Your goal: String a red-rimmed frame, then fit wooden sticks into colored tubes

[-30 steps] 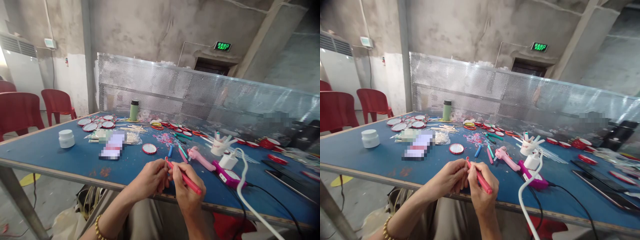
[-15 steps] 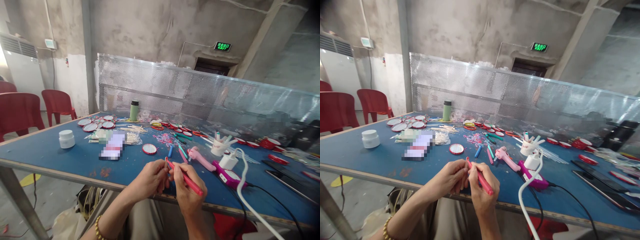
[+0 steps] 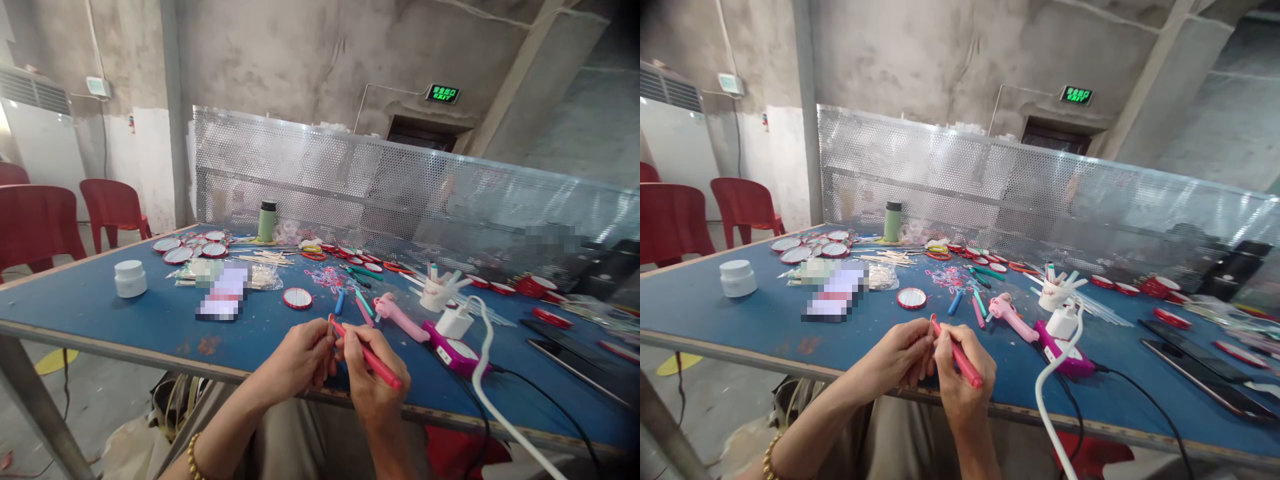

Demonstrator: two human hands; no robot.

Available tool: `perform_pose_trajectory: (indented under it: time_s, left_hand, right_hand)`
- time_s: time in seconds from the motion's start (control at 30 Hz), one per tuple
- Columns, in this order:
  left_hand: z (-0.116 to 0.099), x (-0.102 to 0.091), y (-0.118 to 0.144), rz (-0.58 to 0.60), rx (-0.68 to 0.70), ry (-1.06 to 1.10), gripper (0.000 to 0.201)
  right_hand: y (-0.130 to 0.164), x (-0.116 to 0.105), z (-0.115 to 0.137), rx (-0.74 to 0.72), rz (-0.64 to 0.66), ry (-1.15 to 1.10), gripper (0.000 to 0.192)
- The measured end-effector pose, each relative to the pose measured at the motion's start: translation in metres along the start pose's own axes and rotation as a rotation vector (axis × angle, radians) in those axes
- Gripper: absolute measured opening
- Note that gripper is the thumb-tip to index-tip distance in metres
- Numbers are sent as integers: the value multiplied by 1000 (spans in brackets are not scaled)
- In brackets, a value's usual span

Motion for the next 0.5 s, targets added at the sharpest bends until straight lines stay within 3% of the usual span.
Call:
perform_pose_trajectory:
  time_s: [0.5]
  left_hand:
    - [-1, 0, 0, -2, 4, 5, 41]
  right_hand:
    - [3, 0, -5, 28, -6, -5, 15]
Point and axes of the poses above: each hand's wrist, its own y-axis away from the middle knuckle, its own x-axis out of the palm, z = x × y, the point moved 9 cm from there along -y, towards the middle knuckle, and after that the axes turned 4 degrees about -z, right-handed, at the moved point
